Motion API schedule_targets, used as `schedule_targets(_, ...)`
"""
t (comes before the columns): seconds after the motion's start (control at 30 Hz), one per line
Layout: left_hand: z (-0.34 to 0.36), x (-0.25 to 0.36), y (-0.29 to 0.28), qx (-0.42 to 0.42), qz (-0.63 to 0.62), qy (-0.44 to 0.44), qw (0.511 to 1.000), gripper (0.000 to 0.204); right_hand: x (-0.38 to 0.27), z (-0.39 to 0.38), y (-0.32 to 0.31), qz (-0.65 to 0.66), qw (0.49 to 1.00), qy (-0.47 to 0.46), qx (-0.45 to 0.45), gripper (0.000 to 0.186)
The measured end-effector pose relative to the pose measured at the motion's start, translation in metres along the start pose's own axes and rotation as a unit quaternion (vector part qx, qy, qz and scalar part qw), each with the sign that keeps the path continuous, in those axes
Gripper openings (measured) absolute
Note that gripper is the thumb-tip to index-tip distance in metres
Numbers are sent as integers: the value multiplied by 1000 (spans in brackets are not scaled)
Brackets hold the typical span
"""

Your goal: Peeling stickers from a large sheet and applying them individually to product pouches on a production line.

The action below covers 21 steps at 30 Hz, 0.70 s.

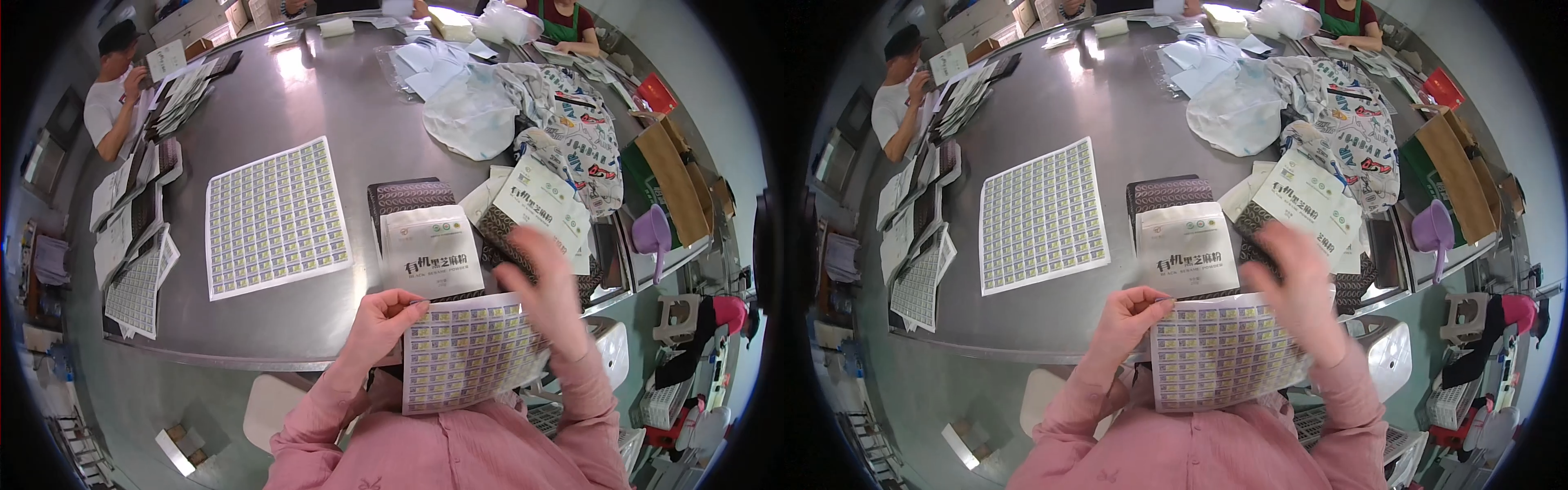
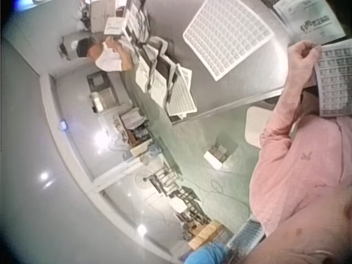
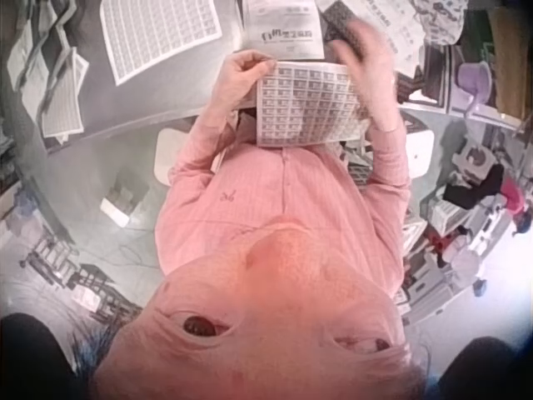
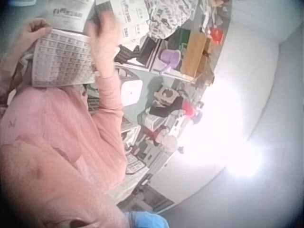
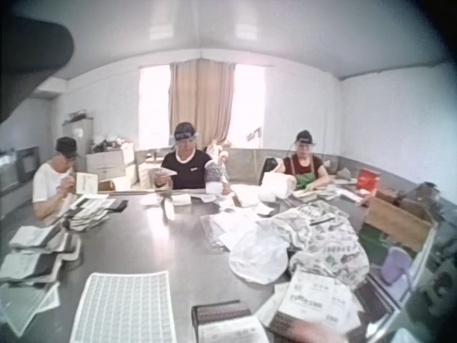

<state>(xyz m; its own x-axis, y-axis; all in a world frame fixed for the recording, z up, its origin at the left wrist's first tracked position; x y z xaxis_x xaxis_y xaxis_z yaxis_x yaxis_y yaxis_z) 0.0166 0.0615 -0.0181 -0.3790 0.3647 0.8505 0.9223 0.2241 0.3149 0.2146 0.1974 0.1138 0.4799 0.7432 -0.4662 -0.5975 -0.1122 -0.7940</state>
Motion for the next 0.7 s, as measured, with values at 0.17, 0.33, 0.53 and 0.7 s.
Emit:
schedule_targets(0.17, 4, 4, 7, 26, 19, 11, 999, 20, -50, -10, 58, 129, 989, -58, -48, 25)
schedule_targets(0.33, 1, -1, 5, -26, -26, 3, 999, 26, -56, -12, 66, 146, 985, -86, -32, 12)
schedule_targets(0.53, 5, -14, -2, -57, -19, -30, 998, 36, -68, -14, 70, 66, 984, -167, 4, 19)
schedule_targets(0.7, 4, -18, -16, -2, -46, -44, 998, 34, -37, 6, 68, 208, 978, 8, -28, 13)
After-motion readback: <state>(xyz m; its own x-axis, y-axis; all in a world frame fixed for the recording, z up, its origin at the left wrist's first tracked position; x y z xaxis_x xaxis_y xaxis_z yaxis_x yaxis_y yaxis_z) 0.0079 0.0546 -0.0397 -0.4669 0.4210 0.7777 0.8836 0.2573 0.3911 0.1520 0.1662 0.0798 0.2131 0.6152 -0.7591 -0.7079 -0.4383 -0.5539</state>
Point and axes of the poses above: each hand's wrist, its own z-axis towards the middle knuckle, its own y-axis out of the palm, x = y × z, the point moved 8 cm from there along z, towards the middle knuckle, and after that the axes turned 7 degrees about -y, right-handed, at the moved point
